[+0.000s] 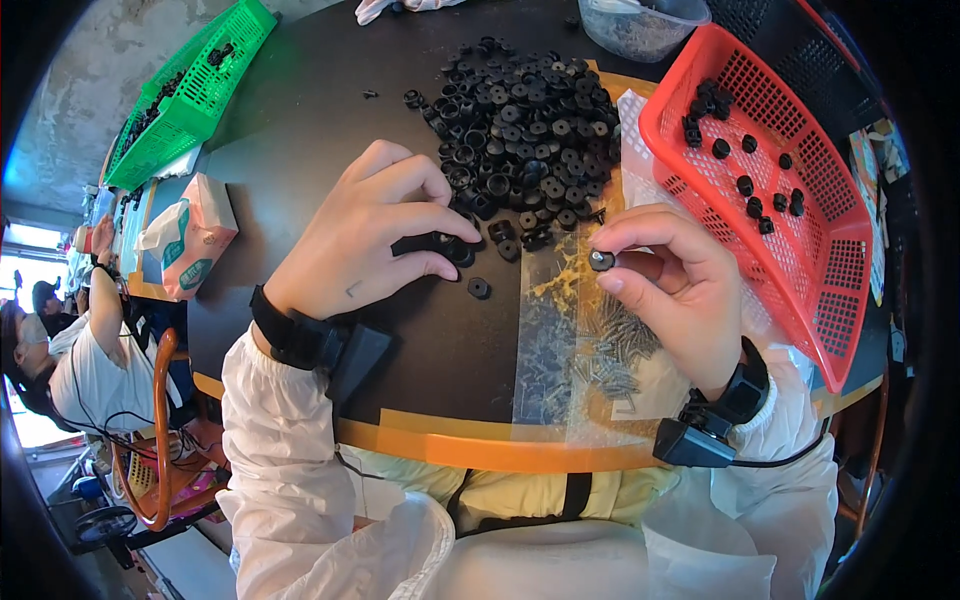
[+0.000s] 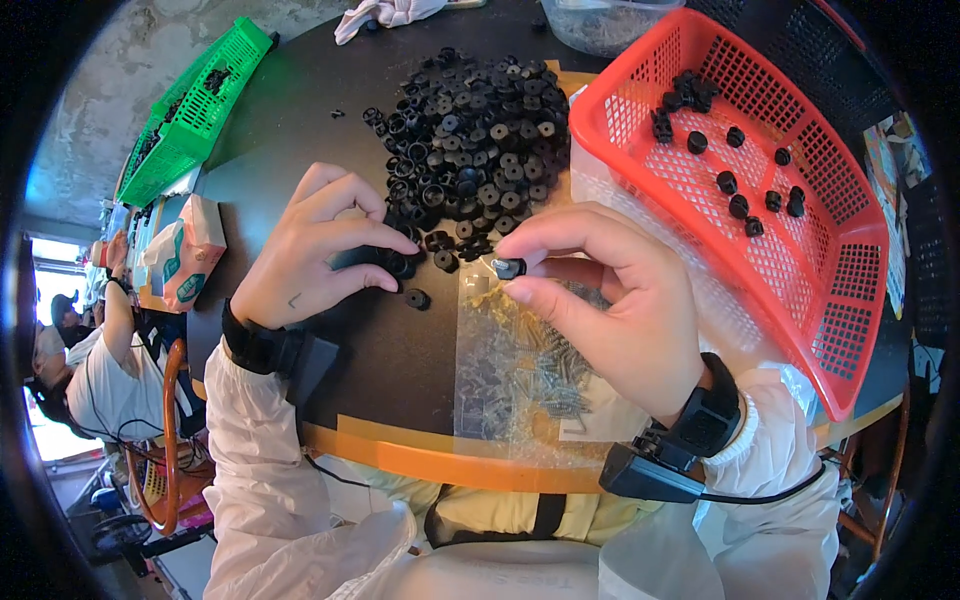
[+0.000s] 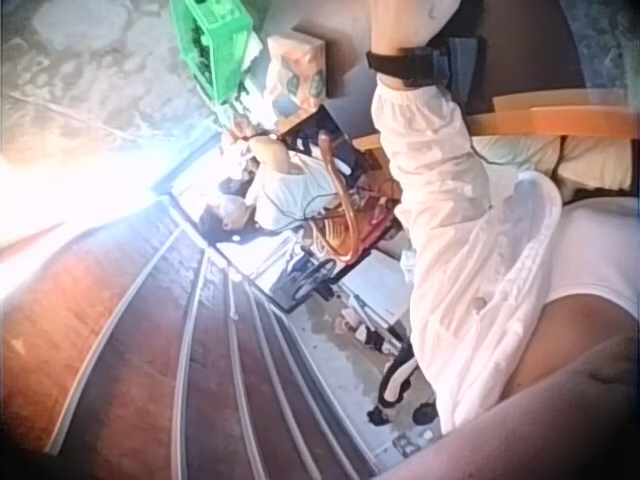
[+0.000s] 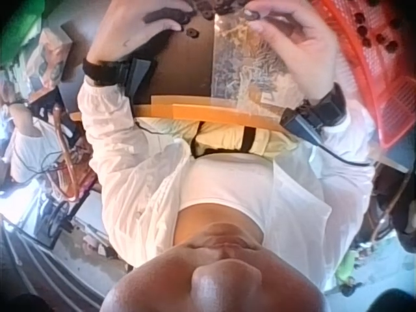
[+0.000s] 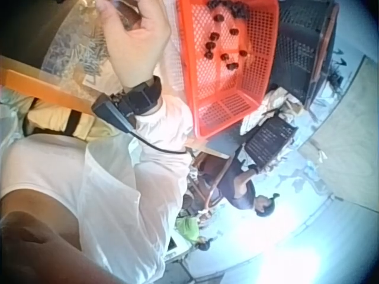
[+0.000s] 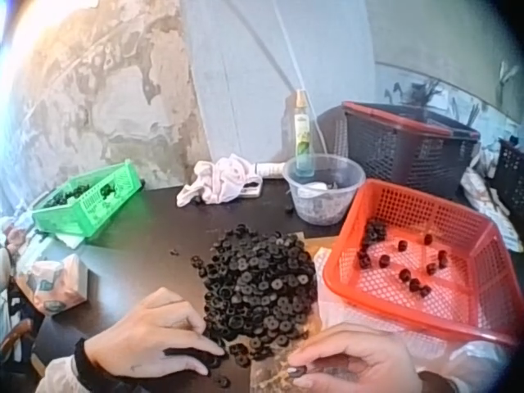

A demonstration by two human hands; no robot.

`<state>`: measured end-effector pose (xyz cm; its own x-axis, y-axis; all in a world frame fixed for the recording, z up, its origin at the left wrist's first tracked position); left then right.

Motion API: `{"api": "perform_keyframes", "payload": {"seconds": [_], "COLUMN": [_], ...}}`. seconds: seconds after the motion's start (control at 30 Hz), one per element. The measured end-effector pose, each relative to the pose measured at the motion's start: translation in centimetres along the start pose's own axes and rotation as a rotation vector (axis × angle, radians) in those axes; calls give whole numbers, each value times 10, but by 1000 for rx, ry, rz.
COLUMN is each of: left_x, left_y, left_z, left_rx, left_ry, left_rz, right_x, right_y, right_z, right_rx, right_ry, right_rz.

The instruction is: Assembling small black circular components onto metal pins.

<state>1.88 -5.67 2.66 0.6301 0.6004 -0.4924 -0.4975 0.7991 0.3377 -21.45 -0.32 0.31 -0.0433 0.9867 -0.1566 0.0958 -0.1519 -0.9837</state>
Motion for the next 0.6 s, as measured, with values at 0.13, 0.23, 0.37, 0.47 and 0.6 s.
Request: {"api": "perform_keyframes", "payload": {"seconds": [0.13, 0.23, 0.37, 0.47, 0.6], "left_x": [-2, -7, -6, -5, -3], "left_y": [0, 8, 34, 41, 46], "left_z": [-2, -5, -20, -29, -31], "left_rx": [39, 72, 286, 479, 457], "left_ry": [-8, 43, 169, 223, 271], "left_rz": [12, -16, 31, 252, 198], "right_x": [1, -1, 5, 5, 6], "right_y": [1, -3, 1, 3, -1], "right_z": [1, -4, -6, -3, -2], "right_rx": [-21, 125, -62, -93, 9], "right_ry": [9, -105, 26, 47, 33], "right_rz": [-19, 109, -110, -120, -20]}}
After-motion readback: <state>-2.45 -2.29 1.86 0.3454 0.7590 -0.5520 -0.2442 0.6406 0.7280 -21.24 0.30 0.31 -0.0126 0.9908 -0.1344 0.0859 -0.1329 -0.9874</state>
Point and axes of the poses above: each hand's wrist, its own x-axis away from the middle knuckle, its own z-axis out of the back of the hand, y = z × x, the point moved 4 cm from there along -x, towards the middle knuckle, and after that the axes turned 14 degrees about y, right-handed, at the moved point
